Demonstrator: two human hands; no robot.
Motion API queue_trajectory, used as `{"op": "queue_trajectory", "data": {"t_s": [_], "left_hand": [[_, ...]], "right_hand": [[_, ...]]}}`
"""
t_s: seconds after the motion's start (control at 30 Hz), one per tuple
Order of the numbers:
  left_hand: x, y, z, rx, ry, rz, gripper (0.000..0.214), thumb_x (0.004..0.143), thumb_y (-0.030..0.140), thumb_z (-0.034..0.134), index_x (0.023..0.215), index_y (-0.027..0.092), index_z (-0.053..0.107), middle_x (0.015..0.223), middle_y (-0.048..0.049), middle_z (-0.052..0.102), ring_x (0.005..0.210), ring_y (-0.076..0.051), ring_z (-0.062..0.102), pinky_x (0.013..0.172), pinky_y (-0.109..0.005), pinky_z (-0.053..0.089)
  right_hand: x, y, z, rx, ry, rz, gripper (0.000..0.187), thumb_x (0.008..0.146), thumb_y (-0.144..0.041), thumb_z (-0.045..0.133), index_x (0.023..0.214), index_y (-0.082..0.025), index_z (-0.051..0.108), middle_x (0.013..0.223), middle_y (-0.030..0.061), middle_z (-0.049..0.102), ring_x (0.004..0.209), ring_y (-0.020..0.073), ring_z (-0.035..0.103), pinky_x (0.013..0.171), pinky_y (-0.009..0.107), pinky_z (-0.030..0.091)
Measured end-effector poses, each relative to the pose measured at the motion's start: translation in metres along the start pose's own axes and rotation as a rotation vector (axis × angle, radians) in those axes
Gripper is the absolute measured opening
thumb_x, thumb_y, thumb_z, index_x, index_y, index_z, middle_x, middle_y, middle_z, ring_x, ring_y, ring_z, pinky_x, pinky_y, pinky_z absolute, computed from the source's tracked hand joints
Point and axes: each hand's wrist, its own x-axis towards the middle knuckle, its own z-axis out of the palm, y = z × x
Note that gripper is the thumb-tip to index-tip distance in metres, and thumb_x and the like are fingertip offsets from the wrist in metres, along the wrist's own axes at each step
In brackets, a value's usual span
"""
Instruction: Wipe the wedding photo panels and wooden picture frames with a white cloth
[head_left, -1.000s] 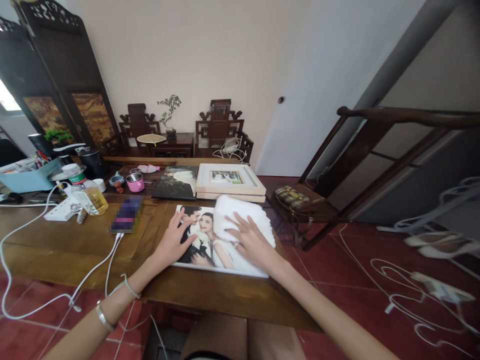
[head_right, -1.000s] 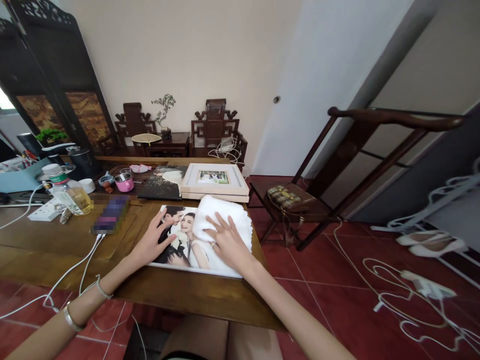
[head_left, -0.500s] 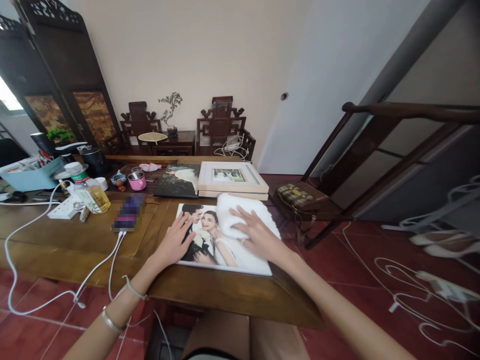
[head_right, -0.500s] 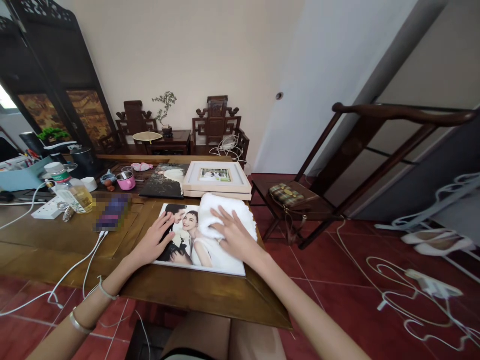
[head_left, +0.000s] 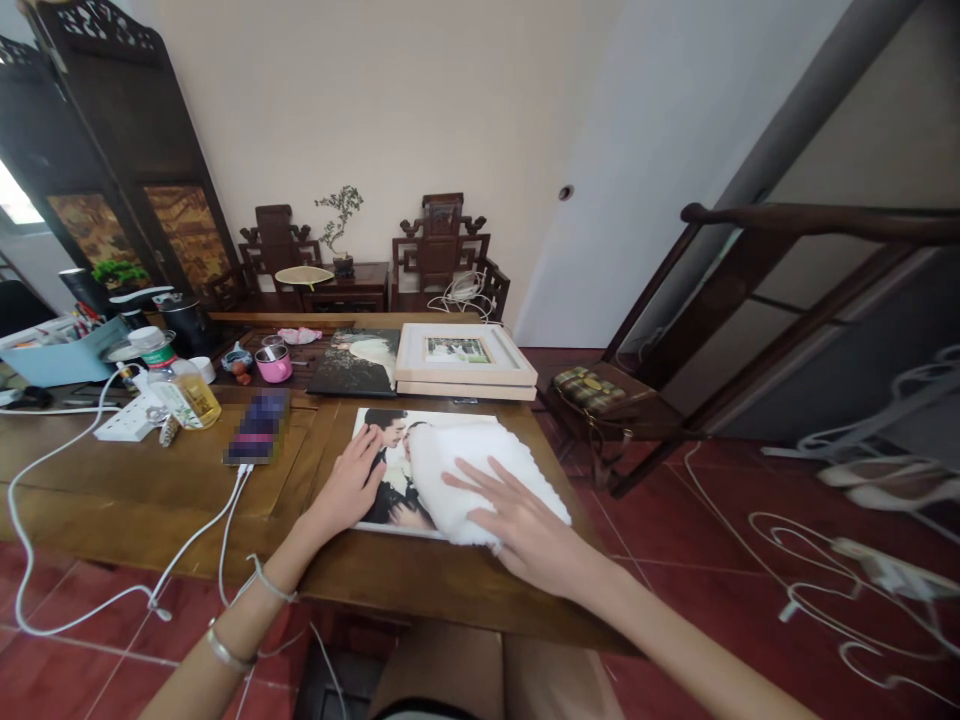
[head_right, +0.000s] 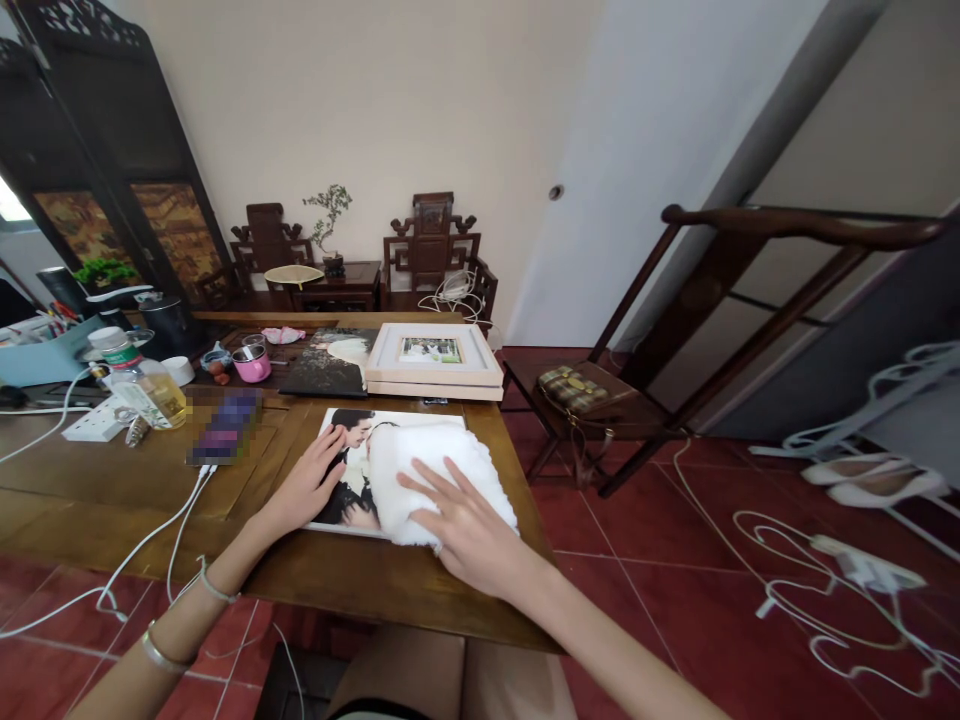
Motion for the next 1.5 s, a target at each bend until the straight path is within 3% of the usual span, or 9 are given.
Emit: {"op": "queue_trajectory", "data": {"t_s": [0.23, 0.4, 0.57, 0.87, 1.0, 1.2, 1.5], "left_hand": [[-0.001, -0.006, -0.003, -0.049, 0.0, 0.027, 0.05, 0.091, 0.037, 0.035, 0.137, 0.018, 0.033, 0.147, -0.0093, 0.028, 0.136, -0.021, 0.024, 0.11, -0.042, 0.025], [-0.001, -0.007, 0.0, -0.066, 0.008, 0.005, 0.047, 0.093, 0.034, 0.028, 0.137, 0.019, 0.033, 0.147, -0.0077, 0.028, 0.137, -0.019, 0.023, 0.111, -0.042, 0.023], [0.0, -0.008, 0.002, -0.068, 0.025, 0.001, 0.048, 0.092, 0.032, 0.028, 0.138, 0.018, 0.031, 0.147, -0.0089, 0.027, 0.137, -0.019, 0.022, 0.111, -0.043, 0.023], [0.0, -0.005, 0.002, -0.07, 0.028, -0.01, 0.047, 0.092, 0.031, 0.029, 0.138, 0.018, 0.032, 0.147, -0.0092, 0.028, 0.136, -0.02, 0.023, 0.11, -0.046, 0.024], [0.0, -0.005, 0.002, -0.076, 0.031, -0.005, 0.047, 0.092, 0.03, 0.03, 0.138, 0.019, 0.032, 0.147, -0.0088, 0.029, 0.136, -0.02, 0.023, 0.11, -0.046, 0.023], [0.0, -0.005, 0.001, -0.077, 0.008, -0.012, 0.048, 0.092, 0.031, 0.029, 0.138, 0.018, 0.031, 0.147, -0.0083, 0.027, 0.137, -0.019, 0.021, 0.111, -0.043, 0.022], [0.001, -0.01, 0.003, -0.076, 0.014, -0.002, 0.048, 0.092, 0.031, 0.029, 0.138, 0.018, 0.032, 0.147, -0.0084, 0.027, 0.137, -0.02, 0.022, 0.111, -0.042, 0.024]], "right_hand": [[0.025, 0.062, 0.011, 0.0, 0.081, 0.169, 0.042, 0.064, 0.001, 0.041, 0.098, -0.016, 0.056, 0.142, 0.0131, 0.036, 0.136, 0.0255, 0.016, 0.105, 0.055, 0.022], [0.034, 0.073, 0.019, -0.022, 0.09, 0.206, 0.041, 0.066, -0.001, 0.041, 0.1, -0.017, 0.056, 0.141, 0.0122, 0.037, 0.136, 0.0273, 0.016, 0.104, 0.06, 0.019], [0.029, 0.053, 0.013, -0.04, 0.056, 0.179, 0.045, 0.061, 0.002, 0.039, 0.098, -0.016, 0.057, 0.14, 0.0125, 0.039, 0.136, 0.0273, 0.015, 0.104, 0.06, 0.017], [-0.01, -0.02, -0.005, 0.031, -0.038, 0.051, 0.045, 0.052, 0.003, 0.039, 0.085, -0.018, 0.062, 0.145, 0.0062, 0.03, 0.137, 0.0268, 0.008, 0.108, 0.06, 0.01], [-0.018, -0.029, -0.007, 0.068, -0.044, 0.028, 0.044, 0.051, 0.002, 0.039, 0.083, -0.019, 0.062, 0.146, 0.0048, 0.029, 0.137, 0.0267, 0.01, 0.109, 0.059, 0.009], [0.002, 0.006, -0.005, 0.042, -0.038, 0.083, 0.044, 0.057, 0.003, 0.038, 0.089, -0.017, 0.059, 0.142, 0.01, 0.036, 0.136, 0.0231, 0.013, 0.109, 0.055, 0.014], [0.04, 0.065, 0.011, -0.016, 0.026, 0.195, 0.045, 0.066, 0.0, 0.041, 0.106, -0.013, 0.056, 0.136, 0.0182, 0.042, 0.133, 0.0263, 0.024, 0.107, 0.055, 0.018]]}}
